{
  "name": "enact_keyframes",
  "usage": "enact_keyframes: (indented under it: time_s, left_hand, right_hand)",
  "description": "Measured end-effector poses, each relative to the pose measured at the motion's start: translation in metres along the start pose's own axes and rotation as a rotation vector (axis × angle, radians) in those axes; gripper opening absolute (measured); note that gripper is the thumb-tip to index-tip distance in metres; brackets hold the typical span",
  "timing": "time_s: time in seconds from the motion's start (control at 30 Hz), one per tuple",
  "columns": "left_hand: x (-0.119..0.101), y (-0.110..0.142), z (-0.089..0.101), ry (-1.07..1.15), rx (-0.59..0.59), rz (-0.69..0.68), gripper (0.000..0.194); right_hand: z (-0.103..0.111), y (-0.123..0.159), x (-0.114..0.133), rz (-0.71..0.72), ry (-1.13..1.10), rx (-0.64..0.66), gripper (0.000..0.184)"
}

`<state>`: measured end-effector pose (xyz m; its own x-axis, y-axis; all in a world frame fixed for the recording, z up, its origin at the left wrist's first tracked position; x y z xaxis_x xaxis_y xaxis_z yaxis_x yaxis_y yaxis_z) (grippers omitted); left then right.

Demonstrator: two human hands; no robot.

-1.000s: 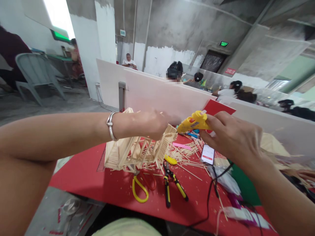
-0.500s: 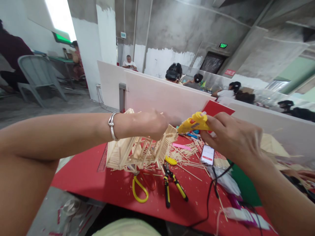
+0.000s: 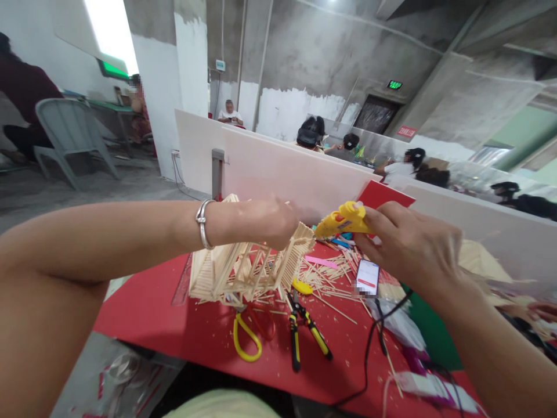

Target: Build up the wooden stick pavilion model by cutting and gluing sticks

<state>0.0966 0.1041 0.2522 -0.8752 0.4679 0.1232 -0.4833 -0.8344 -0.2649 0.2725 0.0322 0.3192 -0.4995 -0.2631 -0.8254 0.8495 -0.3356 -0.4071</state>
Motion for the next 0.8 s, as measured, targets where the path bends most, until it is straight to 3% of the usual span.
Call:
enact_keyframes:
  time_s: [0.27, 0.4, 0.57, 0.8]
  left_hand:
    - [-0.009, 0.003, 0.008, -0.042, 0.016, -0.054, 0.059]
    - [-0.006, 0.004, 0.007, -0.057, 0.02, -0.041, 0.049]
    - [-0.004, 0.005, 0.004, -0.043, 0.062, -0.036, 0.054]
    - [-0.006, 0.009, 0.017, 0.069, 0.075, -0.031, 0.048]
  right_hand:
    - [-0.002, -0.001, 0.001, -0.013, -0.037, 0.016, 0.024]
    - [-0.004, -0.005, 0.005, -0.007, -0.057, 0.069, 0.022]
    - [0.001, -0.009, 0.009, 0.023, -0.045, -0.031, 0.021]
    - [-0.005, -0.011, 0.012, 0.04, -0.088, -0.043, 0.023]
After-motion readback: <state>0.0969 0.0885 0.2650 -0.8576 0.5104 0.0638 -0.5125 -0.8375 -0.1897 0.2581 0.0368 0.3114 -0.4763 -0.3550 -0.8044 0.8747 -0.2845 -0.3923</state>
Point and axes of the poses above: each hand's wrist, its own y-axis away from the middle knuckle, its own z-axis out of the back of the hand, x = y × z, the point moved 7 cm from there along -y, towards the middle knuckle, and after that the axes turned 13 degrees about z, right-handed, at the moved point
